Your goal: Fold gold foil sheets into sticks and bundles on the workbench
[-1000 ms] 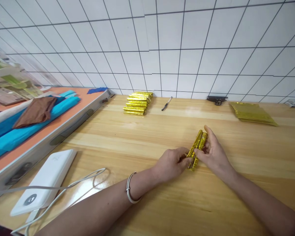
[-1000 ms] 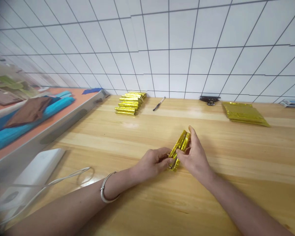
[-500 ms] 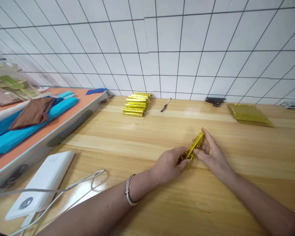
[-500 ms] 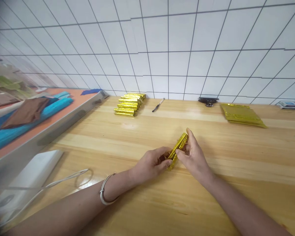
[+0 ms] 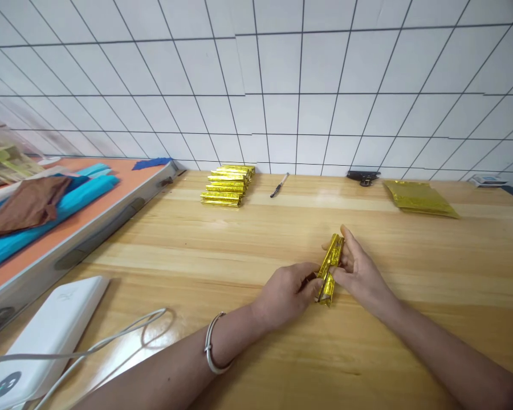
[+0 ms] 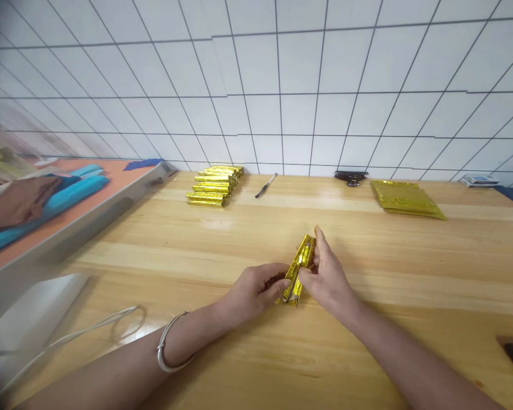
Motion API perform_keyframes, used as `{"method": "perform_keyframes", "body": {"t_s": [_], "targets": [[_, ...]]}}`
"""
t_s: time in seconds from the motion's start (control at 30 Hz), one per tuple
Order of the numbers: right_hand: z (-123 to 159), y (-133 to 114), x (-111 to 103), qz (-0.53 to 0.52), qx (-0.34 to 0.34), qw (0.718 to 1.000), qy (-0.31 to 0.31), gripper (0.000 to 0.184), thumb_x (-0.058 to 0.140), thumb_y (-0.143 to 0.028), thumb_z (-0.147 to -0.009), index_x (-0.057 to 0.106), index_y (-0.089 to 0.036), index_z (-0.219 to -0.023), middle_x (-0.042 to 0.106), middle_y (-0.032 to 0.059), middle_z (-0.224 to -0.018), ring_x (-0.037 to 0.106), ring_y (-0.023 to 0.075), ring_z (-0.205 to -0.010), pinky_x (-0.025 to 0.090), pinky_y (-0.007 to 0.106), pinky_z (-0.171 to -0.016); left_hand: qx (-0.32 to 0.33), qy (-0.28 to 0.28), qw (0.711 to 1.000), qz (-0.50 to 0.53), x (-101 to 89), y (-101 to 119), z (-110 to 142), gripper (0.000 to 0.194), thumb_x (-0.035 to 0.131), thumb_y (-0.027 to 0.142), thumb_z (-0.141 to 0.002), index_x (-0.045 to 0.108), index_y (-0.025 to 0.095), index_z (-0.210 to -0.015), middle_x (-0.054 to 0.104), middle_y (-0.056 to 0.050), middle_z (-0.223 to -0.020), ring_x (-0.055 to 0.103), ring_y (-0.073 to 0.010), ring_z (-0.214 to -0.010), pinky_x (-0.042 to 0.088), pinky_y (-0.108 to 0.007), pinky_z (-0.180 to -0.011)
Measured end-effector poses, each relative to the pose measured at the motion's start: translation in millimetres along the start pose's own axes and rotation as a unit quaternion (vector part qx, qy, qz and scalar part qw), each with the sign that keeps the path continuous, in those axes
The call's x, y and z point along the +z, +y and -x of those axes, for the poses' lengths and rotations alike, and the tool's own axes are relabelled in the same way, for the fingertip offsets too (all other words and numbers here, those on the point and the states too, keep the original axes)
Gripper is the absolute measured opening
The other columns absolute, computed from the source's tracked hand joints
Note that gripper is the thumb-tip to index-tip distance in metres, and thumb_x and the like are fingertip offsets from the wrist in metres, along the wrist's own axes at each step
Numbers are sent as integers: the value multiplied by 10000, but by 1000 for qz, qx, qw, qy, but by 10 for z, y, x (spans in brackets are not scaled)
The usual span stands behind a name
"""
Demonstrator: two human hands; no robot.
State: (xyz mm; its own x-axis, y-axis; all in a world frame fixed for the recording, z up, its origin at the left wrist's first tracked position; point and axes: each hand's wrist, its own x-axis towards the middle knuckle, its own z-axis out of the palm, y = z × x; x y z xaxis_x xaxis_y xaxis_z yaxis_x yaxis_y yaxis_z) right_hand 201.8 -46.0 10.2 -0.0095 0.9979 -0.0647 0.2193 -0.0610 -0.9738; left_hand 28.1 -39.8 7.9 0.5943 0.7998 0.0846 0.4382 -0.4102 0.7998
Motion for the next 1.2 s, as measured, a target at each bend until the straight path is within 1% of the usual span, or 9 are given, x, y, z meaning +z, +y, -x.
{"method": "perform_keyframes", "body": {"t_s": [0.33, 0.43, 0.57, 0.63, 0.7, 0.77, 0.87, 1.03, 1.2], "targets": [[34, -61, 34, -38, 10, 999, -18, 919, 530, -179, -689, -5, -159, -1436, 501, 141, -1262, 584, 167, -896, 489, 329, -788, 30, -14, 979, -203, 20, 66, 7, 197, 366, 302, -904, 520, 183, -877, 624, -40, -802, 590, -160, -708, 408, -235, -628], [43, -70, 40, -28, 10, 999, -18, 896, 519, -192, -704, 6, -160, -1437, 544, 122, -1209, 595, 159, -852, 495, 327, -780, 46, -12, 966, -253, 14, 66, -1, 239, 334, 334, -916, 513, 180, -880, 620, -48, -792, 591, -174, -710, 408, -254, -629], [49, -29, 32, 9, -4, 1000, -18, 805, 506, -215, -731, 116, -164, -1434, 621, 77, -1046, 614, 161, -793, 510, 317, -748, 63, -4, 958, -280, -23, 45, -26, 302, 312, 367, -924, 530, 174, -844, 606, -50, -757, 575, -167, -691, 391, -253, -617], [56, 5, 26, 28, -24, 999, -21, 755, 505, -216, -746, 175, -191, -1426, 640, 49, -965, 620, 165, -780, 517, 310, -729, 45, 15, 968, -246, -51, 20, -47, 269, 352, 380, -912, 539, 187, -911, 605, -37, -773, 565, -151, -678, 382, -241, -598], [68, 36, 25, 45, -41, 998, -23, 718, 505, -212, -756, 221, -215, -1416, 647, 31, -908, 623, 168, -764, 522, 307, -711, 20, 39, 985, -170, -80, -13, -75, 246, 427, 369, -887, 496, 212, -1064, 606, -12, -805, 547, -126, -647, 379, -225, -579], [84, 61, 28, 62, -54, 996, -27, 692, 503, -210, -761, 256, -236, -1407, 650, 20, -874, 621, 167, -744, 525, 302, -694, 8, 56, 996, -66, -105, -50, -106, 364, 492, 332, -858, 403, 228, -1195, 597, 8, -828, 519, -97, -610, 386, -208, -568], [110, 86, 39, 89, -66, 993, -40, 678, 500, -205, -760, 284, -262, -1399, 653, 8, -847, 614, 162, -707, 525, 281, -652, 15, 71, 994, 80, -125, -103, -150, 480, 536, 287, -833, 339, 218, -1265, 566, 10, -841, 479, -69, -581, 397, -189, -558], [137, 92, 61, 132, -68, 987, -56, 694, 486, -188, -754, 269, -260, -1409, 651, 10, -899, 592, 140, -666, 504, 235, -582, 9, 81, 977, 197, -120, -186, -190, 390, 583, 270, -800, 461, 172, -1157, 559, -2, -800, 503, -81, -650, 413, -196, -602], [150, 58, 57, 176, -62, 981, -60, 676, 461, -196, -776, 252, -236, -1418, 646, 14, -958, 557, 117, -599, 483, 224, -537, -14, 71, 956, 285, -120, -229, -209, 333, 626, 247, -766, 489, 153, -1054, 562, -3, -797, 533, -93, -713, 442, -222, -680]]}}
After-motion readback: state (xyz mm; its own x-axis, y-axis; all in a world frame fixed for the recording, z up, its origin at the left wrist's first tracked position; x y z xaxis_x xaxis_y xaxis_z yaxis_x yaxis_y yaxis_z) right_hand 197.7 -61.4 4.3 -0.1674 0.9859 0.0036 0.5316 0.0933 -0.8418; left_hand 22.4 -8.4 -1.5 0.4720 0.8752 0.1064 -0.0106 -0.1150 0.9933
